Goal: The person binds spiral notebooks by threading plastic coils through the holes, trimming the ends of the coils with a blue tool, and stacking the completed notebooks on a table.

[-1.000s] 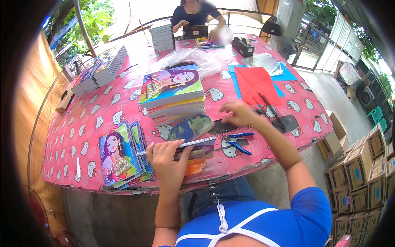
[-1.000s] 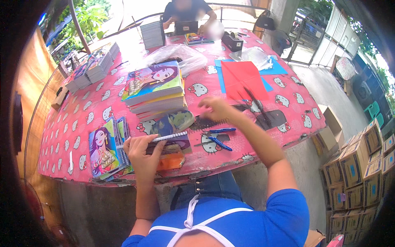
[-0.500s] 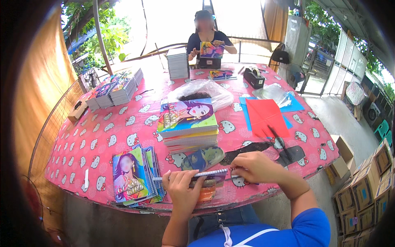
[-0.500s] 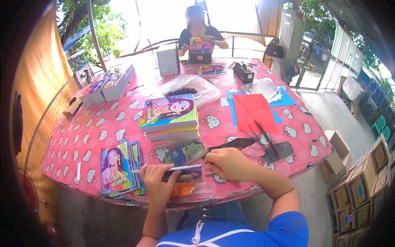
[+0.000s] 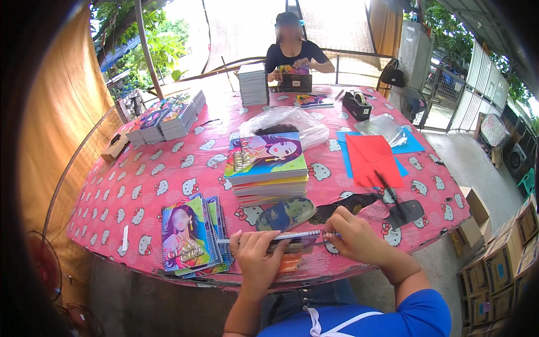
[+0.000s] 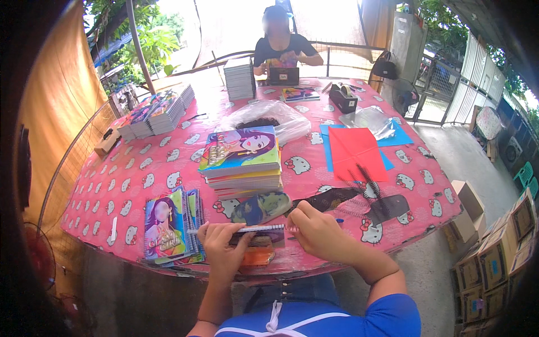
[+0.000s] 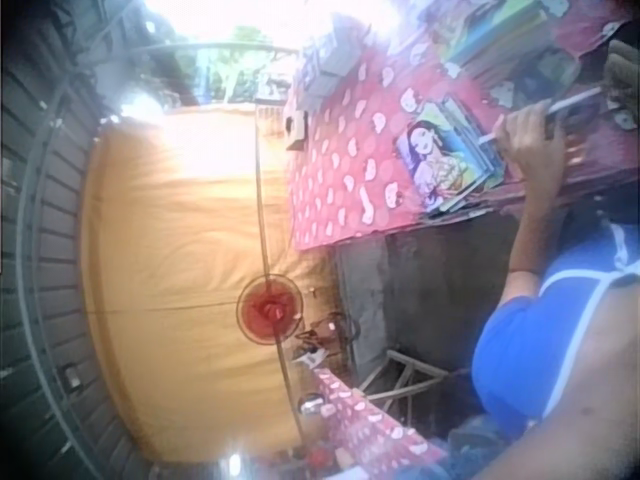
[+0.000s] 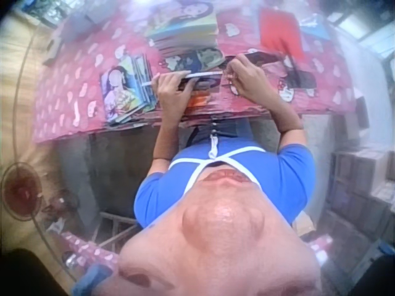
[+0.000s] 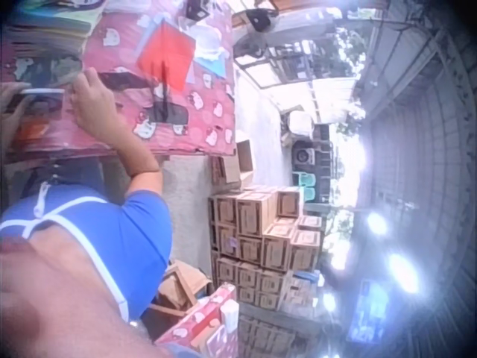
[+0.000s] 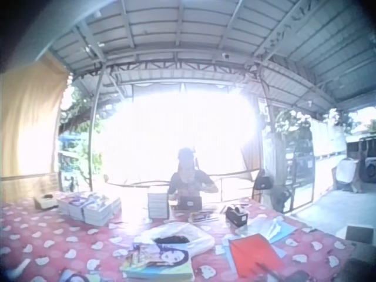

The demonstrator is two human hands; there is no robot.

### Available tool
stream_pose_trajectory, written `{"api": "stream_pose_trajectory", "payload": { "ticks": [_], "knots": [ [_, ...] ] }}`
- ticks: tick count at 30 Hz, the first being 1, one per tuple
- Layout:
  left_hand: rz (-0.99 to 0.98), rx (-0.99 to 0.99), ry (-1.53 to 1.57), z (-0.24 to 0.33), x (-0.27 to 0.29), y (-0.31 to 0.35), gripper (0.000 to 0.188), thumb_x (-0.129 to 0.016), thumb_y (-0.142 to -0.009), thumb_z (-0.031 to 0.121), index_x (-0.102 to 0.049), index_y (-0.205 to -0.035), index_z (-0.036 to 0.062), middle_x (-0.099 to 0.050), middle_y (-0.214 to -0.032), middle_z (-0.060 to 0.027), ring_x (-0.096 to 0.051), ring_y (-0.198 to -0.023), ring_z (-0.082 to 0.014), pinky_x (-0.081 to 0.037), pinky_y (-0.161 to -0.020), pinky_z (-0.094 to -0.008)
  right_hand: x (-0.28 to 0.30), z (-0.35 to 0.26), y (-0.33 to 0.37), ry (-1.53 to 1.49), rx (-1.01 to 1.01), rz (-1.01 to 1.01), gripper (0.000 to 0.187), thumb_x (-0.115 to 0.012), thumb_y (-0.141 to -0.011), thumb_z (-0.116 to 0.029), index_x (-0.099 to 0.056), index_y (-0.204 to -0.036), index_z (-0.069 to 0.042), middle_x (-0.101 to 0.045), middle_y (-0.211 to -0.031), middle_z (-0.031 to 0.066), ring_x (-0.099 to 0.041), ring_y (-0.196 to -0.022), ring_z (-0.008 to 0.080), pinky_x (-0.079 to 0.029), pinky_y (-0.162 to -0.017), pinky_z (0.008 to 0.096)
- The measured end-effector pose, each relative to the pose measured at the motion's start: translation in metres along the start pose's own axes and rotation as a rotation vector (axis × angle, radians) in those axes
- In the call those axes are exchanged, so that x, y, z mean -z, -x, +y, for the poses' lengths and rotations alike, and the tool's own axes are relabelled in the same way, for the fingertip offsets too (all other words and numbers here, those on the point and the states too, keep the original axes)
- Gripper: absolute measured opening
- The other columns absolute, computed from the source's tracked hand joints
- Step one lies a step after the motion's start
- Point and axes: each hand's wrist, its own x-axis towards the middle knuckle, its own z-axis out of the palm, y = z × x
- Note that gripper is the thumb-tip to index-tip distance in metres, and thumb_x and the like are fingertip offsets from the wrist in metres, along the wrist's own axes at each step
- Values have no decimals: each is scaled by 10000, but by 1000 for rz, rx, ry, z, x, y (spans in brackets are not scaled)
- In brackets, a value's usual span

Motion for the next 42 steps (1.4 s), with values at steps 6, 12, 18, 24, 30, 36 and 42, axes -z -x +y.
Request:
{"api": "stream_pose_trajectory", "payload": {
  "ticks": [6,12,18,24,30,36,42],
  "knots": [
    [8,-1,7,-1,-1,2,227,-823,-700,201,-705,-869,107,-665,-808,-26,-593,-815,-208,-339,-901,-394,-5,16,-1,-60,166,-58,230,-665,-818,-76,-554,-1015,-33,-543,-903,145,-603,-777,340,-491,-633,433],
    [-38,16,15,-2,1,5,250,-807,-722,221,-697,-929,134,-676,-867,-4,-601,-867,-193,-317,-974,-422,-5,-7,-3,-26,-46,-1,258,-711,-829,-123,-633,-1052,-19,-624,-926,146,-629,-771,301,-485,-645,374],
    [9,-1,11,-5,-3,8,250,-811,-714,219,-697,-919,132,-675,-864,0,-601,-863,-190,-316,-972,-419,-8,14,2,-183,14,-102,336,-674,-817,-77,-571,-1131,-15,-628,-991,178,-641,-831,347,-508,-681,398],
    [-3,8,23,-3,-2,6,241,-809,-718,217,-699,-916,133,-678,-872,2,-602,-859,-186,-312,-974,-417,-16,5,3,-1,19,118,213,-681,-845,-70,-634,-1039,5,-636,-849,155,-646,-761,287,-497,-664,381],
    [-7,6,34,-4,-2,8,240,-802,-726,219,-700,-925,133,-679,-876,0,-602,-859,-184,-312,-969,-423,-17,5,8,8,61,84,266,-670,-830,-89,-587,-1076,-28,-588,-961,136,-618,-793,344,-493,-666,420],
    [-1,-1,19,-4,-2,8,231,-799,-732,221,-696,-919,134,-674,-868,0,-600,-863,-185,-314,-964,-426,-24,-3,11,146,31,194,205,-650,-867,-119,-623,-1049,-28,-621,-858,138,-632,-792,334,-492,-661,405],
    [5,-14,19,-5,-3,8,234,-799,-728,222,-694,-919,136,-674,-867,1,-599,-865,-187,-315,-963,-425,-15,7,8,-32,128,66,304,-690,-811,-55,-601,-1099,-21,-609,-907,138,-618,-687,302,-495,-640,359]
  ]
}}
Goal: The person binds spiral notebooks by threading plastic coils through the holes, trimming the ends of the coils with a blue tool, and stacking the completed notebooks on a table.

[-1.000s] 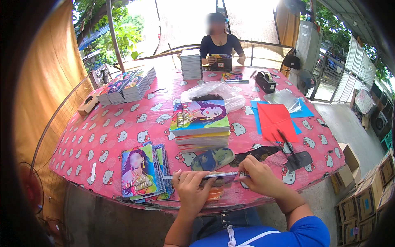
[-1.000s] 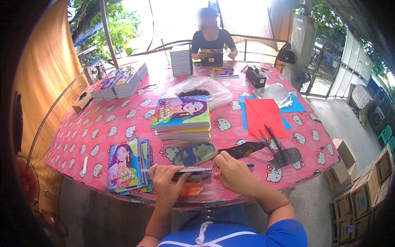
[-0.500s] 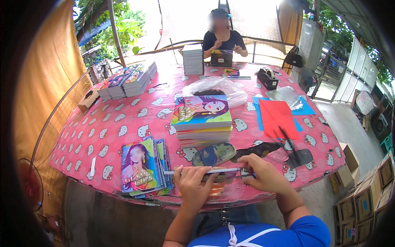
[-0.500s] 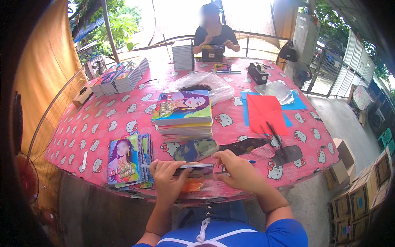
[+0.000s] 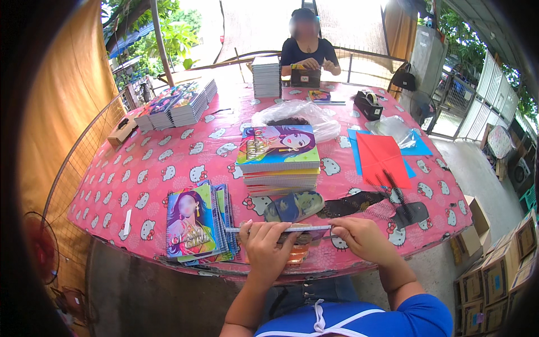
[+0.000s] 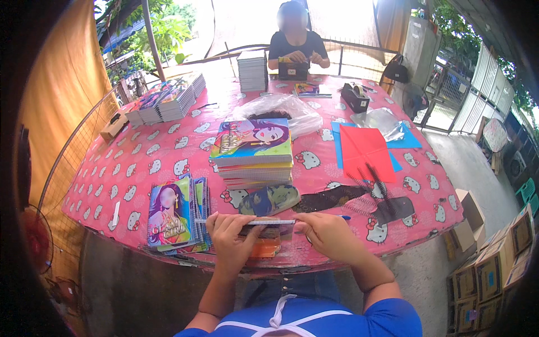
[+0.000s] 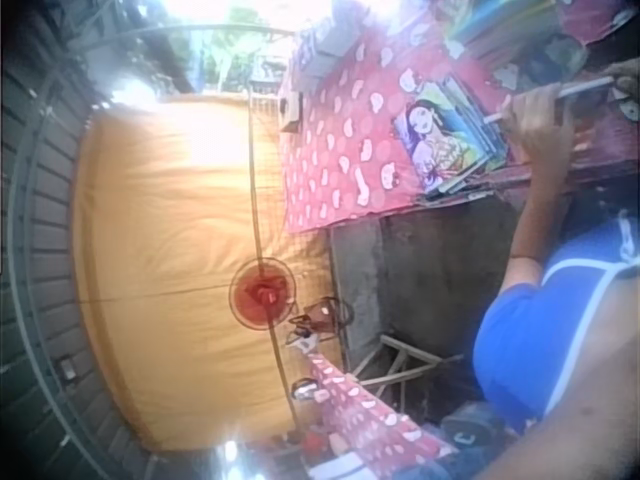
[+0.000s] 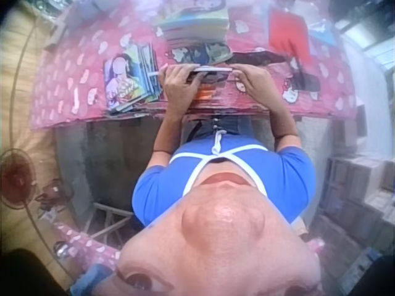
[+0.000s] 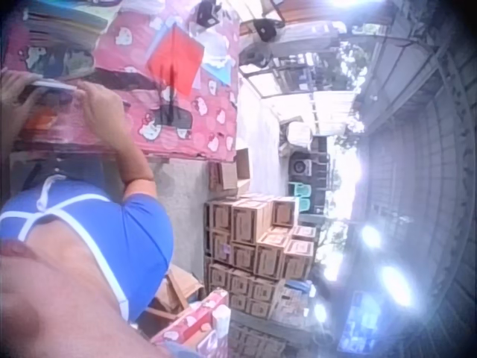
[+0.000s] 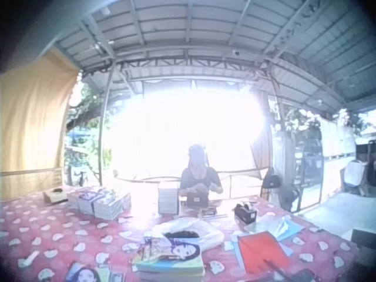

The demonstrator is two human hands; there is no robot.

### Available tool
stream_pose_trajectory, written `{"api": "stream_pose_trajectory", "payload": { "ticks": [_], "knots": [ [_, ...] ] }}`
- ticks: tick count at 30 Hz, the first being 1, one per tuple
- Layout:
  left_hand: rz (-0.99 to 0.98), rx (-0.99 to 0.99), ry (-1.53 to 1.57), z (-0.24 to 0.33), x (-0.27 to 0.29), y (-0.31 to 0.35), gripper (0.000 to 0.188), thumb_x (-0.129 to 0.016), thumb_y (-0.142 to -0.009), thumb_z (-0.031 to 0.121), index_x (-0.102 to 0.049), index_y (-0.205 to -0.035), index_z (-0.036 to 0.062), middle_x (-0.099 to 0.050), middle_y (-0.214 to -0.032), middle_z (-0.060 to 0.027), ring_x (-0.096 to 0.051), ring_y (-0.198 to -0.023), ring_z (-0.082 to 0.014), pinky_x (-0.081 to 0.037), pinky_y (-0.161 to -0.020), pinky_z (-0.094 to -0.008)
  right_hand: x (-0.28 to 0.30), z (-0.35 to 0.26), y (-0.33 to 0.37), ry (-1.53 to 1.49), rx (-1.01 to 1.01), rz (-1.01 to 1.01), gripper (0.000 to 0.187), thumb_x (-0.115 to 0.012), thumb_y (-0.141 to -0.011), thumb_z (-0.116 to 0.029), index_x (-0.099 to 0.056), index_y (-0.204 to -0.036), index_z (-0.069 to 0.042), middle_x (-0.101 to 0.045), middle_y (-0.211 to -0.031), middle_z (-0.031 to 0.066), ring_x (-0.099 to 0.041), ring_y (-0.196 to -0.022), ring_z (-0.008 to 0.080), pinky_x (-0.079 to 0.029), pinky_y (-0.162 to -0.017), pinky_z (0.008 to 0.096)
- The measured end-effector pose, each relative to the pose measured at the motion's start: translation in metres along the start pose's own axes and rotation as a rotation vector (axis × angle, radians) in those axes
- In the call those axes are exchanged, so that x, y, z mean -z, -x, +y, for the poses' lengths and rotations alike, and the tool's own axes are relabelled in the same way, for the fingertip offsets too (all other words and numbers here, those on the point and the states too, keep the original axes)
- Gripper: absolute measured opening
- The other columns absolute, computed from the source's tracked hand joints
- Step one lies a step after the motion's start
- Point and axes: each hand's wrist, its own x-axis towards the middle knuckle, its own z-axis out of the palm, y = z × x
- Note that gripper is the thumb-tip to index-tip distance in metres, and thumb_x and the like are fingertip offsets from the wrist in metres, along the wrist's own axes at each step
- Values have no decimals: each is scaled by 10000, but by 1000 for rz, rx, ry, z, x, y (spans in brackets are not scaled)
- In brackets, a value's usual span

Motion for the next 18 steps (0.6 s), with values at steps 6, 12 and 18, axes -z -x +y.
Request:
{"api": "stream_pose_trajectory", "payload": {
  "ticks": [6,12,18],
  "knots": [
    [-2,0,4,0,-1,-3,254,-808,-714,220,-695,-922,129,-678,-874,-2,-599,-870,-190,-318,-960,-422,0,-8,4,40,-176,123,320,-678,-853,-108,-604,-1152,-22,-629,-956,136,-626,-752,267,-493,-653,362],
    [10,-4,-3,-1,-3,0,260,-810,-712,219,-695,-927,128,-677,-874,-4,-597,-872,-192,-320,-957,-413,8,-6,0,-65,-109,67,316,-649,-832,-41,-610,-1145,-38,-605,-992,133,-610,-843,303,-488,-725,386],
    [14,16,-22,-3,2,4,247,-810,-715,220,-697,-913,127,-672,-864,-4,-596,-861,-194,-324,-951,-409,20,47,-100,254,221,471,319,-649,-830,-42,-616,-1147,-64,-599,-1026,159,-574,-949,361,-479,-797,429]
  ]
}}
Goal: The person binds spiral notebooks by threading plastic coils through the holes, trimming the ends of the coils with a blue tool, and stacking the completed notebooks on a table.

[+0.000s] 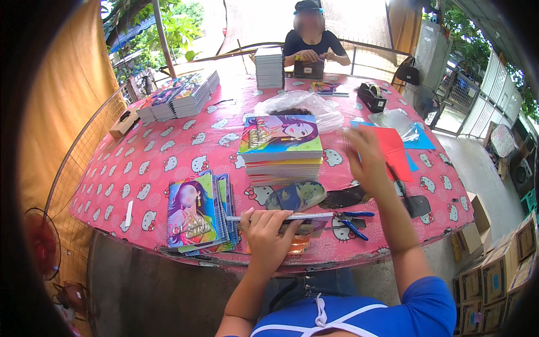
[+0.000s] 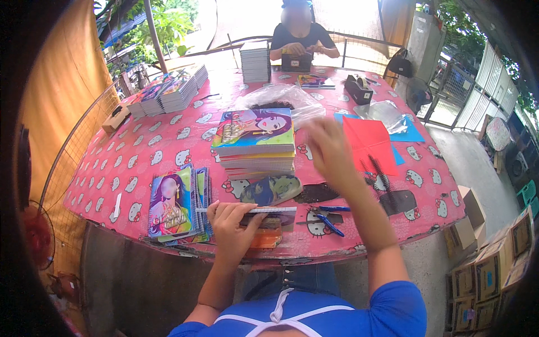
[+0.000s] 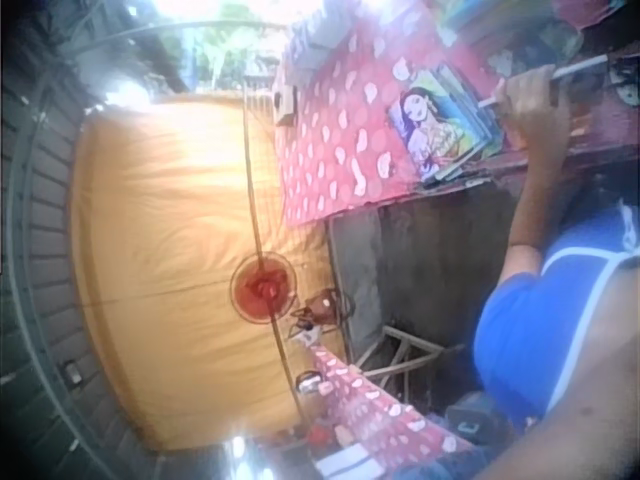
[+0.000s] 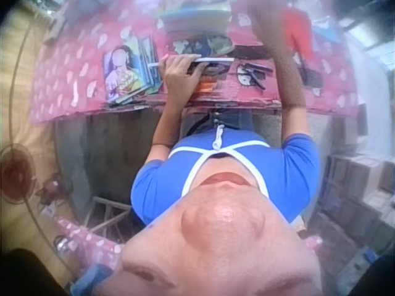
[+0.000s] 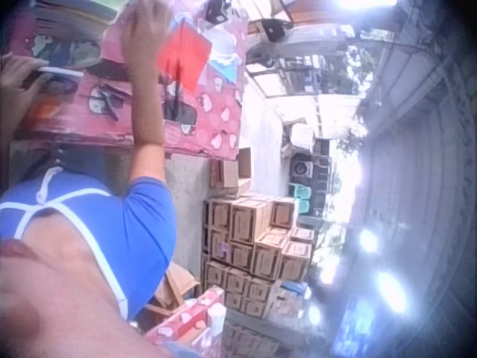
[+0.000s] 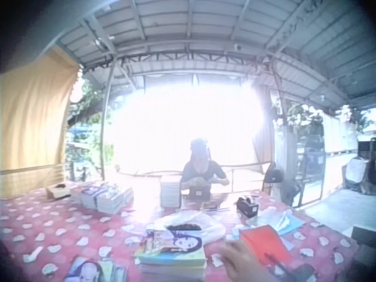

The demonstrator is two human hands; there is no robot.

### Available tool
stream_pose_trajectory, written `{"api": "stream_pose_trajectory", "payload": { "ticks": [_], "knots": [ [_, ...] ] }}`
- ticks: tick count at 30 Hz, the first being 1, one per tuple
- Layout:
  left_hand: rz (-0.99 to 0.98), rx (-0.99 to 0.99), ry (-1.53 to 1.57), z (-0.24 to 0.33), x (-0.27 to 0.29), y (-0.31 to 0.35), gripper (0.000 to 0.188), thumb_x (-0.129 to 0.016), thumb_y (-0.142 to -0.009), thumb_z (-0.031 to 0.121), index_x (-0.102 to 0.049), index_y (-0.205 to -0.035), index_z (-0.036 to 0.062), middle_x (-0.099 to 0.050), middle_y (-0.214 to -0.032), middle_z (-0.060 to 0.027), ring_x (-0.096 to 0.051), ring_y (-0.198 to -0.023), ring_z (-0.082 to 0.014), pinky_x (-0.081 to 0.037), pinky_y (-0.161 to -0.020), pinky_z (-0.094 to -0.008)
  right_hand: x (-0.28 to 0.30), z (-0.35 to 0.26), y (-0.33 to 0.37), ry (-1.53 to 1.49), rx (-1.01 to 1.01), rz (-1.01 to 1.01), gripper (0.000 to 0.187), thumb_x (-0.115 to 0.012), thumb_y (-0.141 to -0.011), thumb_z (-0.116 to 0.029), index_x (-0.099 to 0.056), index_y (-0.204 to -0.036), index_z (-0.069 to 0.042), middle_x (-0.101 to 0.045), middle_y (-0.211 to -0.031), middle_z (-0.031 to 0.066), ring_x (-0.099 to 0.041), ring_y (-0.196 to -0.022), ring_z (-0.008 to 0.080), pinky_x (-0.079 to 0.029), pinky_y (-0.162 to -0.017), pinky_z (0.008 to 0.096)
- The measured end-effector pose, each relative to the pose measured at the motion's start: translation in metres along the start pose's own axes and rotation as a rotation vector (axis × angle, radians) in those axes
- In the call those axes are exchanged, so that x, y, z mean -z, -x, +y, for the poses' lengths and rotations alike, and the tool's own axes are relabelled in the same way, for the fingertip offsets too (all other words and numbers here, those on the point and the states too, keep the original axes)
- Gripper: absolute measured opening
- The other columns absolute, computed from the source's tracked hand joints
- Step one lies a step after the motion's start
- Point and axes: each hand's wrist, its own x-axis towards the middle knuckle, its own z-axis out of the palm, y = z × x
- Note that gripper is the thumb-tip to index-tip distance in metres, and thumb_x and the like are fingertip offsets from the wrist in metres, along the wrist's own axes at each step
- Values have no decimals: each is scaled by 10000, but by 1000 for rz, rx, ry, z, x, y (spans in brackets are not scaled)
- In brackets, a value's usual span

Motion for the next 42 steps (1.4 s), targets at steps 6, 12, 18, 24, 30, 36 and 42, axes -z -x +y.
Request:
{"api": "stream_pose_trajectory", "payload": {
  "ticks": [6,12,18,24,30,36,42],
  "knots": [
    [15,-27,23,5,-6,-9,215,-802,-730,215,-700,-890,113,-675,-839,-12,-599,-843,-192,-323,-950,-405,-70,103,-129,-57,171,17,365,-669,-861,-128,-591,-1206,-41,-600,-1183,159,-565,-1089,348,-465,-895,420],
    [25,-15,7,1,-3,0,213,-802,-726,222,-704,-889,126,-674,-842,-8,-602,-844,-195,-321,-962,-417,-29,64,-56,-176,-15,106,412,-656,-886,-172,-556,-1242,10,-615,-1211,196,-572,-1135,367,-445,-965,428],
    [59,-37,-2,1,-8,-2,214,-809,-714,211,-703,-882,131,-672,-830,-10,-600,-830,-199,-329,-954,-413,0,75,148,158,-496,-483,309,-744,-766,-194,-648,-1001,-16,-607,-968,189,-582,-976,399,-471,-842,458],
    [67,-26,7,4,-8,-5,218,-819,-698,198,-700,-868,131,-675,-823,-6,-604,-826,-195,-337,-942,-402,-6,105,174,133,-501,-453,174,-746,-719,-120,-618,-765,-10,-585,-848,165,-585,-803,355,-473,-722,430],
    [27,22,37,7,-6,-10,310,-832,-685,259,-731,-953,140,-698,-893,6,-604,-860,-170,-308,-965,-388,0,70,124,205,-452,-395,159,-690,-804,-101,-687,-938,-16,-599,-876,177,-621,-821,354,-494,-712,418],
    [14,-40,-17,7,-7,-9,245,-827,-688,305,-753,-860,147,-696,-945,10,-587,-902,-164,-275,-981,-391,32,-27,88,-559,-395,-370,196,-693,-842,-70,-701,-1017,18,-640,-901,92,-583,-746,132,-457,-644,259],
    [36,-48,38,11,-16,-9,217,-789,-740,320,-741,-857,144,-682,-928,7,-582,-852,-174,-283,-966,-415,44,-35,87,-498,-386,-380,267,-715,-803,-52,-720,-1069,-35,-662,-878,84,-622,-748,149,-487,-640,270]
  ]
}}
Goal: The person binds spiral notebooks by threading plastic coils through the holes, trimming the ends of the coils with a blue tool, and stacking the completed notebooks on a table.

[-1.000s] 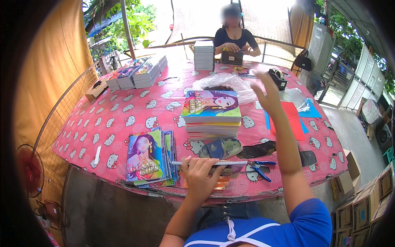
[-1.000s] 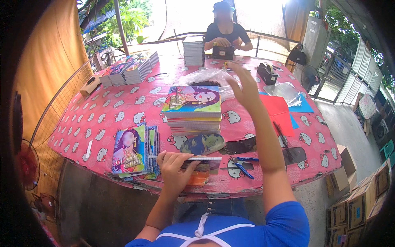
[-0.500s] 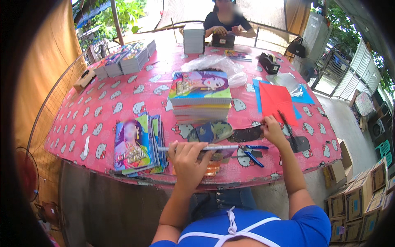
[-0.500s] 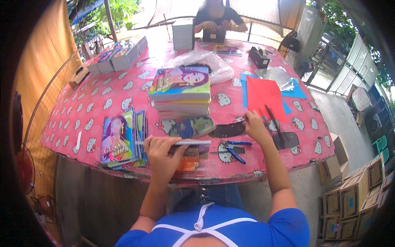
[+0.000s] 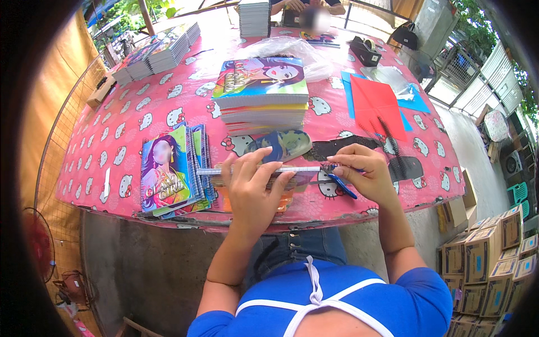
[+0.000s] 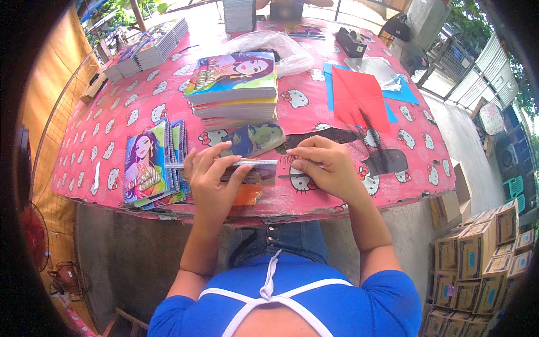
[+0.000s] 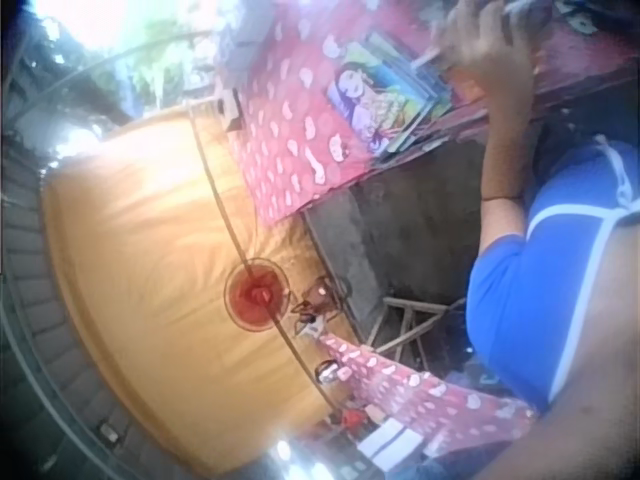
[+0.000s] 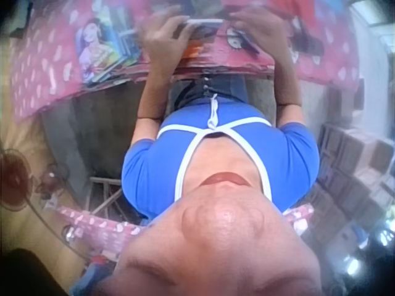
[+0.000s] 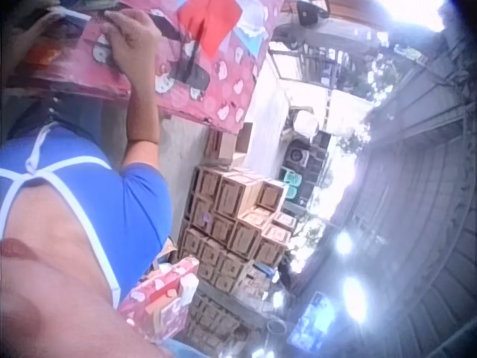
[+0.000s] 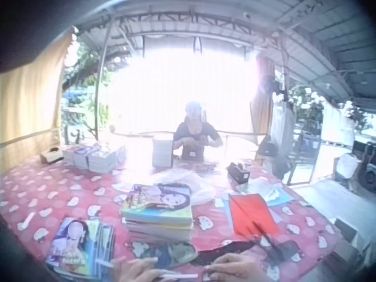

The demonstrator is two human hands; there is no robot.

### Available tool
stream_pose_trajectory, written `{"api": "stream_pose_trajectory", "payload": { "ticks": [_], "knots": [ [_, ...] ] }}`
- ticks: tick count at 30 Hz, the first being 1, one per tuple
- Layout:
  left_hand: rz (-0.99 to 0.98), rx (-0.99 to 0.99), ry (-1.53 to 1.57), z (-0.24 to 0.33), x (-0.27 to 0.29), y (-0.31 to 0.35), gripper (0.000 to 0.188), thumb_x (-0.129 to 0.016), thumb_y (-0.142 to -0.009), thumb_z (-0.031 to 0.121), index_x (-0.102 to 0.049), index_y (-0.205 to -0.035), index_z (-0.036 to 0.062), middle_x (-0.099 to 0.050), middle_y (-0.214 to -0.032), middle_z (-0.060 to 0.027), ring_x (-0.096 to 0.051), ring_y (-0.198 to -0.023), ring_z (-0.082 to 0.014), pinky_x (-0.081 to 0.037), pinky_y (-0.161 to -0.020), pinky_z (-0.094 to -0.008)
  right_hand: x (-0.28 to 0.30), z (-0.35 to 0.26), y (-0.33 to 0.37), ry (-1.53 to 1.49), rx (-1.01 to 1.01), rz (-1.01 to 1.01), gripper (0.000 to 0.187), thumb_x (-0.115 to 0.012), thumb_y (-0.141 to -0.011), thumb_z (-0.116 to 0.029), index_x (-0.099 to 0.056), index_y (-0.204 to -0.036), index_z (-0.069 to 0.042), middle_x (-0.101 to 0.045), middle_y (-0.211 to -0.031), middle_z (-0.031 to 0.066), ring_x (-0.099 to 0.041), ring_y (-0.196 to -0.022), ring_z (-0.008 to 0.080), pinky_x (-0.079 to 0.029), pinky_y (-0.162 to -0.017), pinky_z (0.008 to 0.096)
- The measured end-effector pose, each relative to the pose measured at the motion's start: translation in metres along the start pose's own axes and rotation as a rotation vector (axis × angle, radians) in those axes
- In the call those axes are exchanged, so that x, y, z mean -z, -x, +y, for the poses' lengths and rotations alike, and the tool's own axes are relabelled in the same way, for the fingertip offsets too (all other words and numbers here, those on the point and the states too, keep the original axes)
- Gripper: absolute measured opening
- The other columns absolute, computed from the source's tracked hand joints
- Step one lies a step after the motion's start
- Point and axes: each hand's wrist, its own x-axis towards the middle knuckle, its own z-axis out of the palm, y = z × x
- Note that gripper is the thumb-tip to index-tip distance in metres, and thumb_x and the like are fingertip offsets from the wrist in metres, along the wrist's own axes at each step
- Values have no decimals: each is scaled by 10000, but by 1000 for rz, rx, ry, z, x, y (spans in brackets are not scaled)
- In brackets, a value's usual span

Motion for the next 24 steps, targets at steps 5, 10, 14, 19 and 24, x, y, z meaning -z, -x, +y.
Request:
{"api": "stream_pose_trajectory", "payload": {
  "ticks": [5,10,14,19,24],
  "knots": [
    [-142,9,18,11,9,3,238,-800,-722,305,-727,-885,148,-667,-982,-10,-596,-900,-192,-256,-1006,-445,0,-10,-5,-12,9,-48,236,-722,-784,-50,-733,-1019,-40,-675,-877,95,-652,-756,177,-508,-652,283],
    [44,-203,-36,-4,1,30,259,-819,-698,306,-726,-903,179,-667,-952,15,-603,-959,-187,-215,-1052,-471,1,-20,-9,-117,32,-201,227,-729,-754,-15,-737,-980,-39,-678,-883,105,-664,-779,200,-521,-657,305],
    [74,-228,-35,-10,-7,46,262,-835,-683,289,-715,-887,177,-664,-933,32,-606,-950,-188,-177,-1083,-482,-2,-11,-8,-141,47,-283,225,-727,-738,-2,-741,-957,-50,-679,-884,105,-665,-786,222,-525,-663,315],
    [88,-224,-11,-8,-9,43,310,-858,-645,319,-697,-866,172,-655,-885,31,-602,-891,-178,-166,-1087,-475,-4,-13,-13,-62,111,-285,225,-720,-723,9,-740,-939,-52,-666,-870,107,-646,-779,253,-511,-657,332],
    [80,-163,6,-2,-8,30,332,-860,-637,350,-697,-864,169,-656,-856,36,-590,-843,-157,-217,-1035,-447,3,-25,-13,59,120,-262,186,-719,-752,7,-733,-931,-38,-638,-793,78,-633,-692,201,-488,-609,308]
  ]
}}
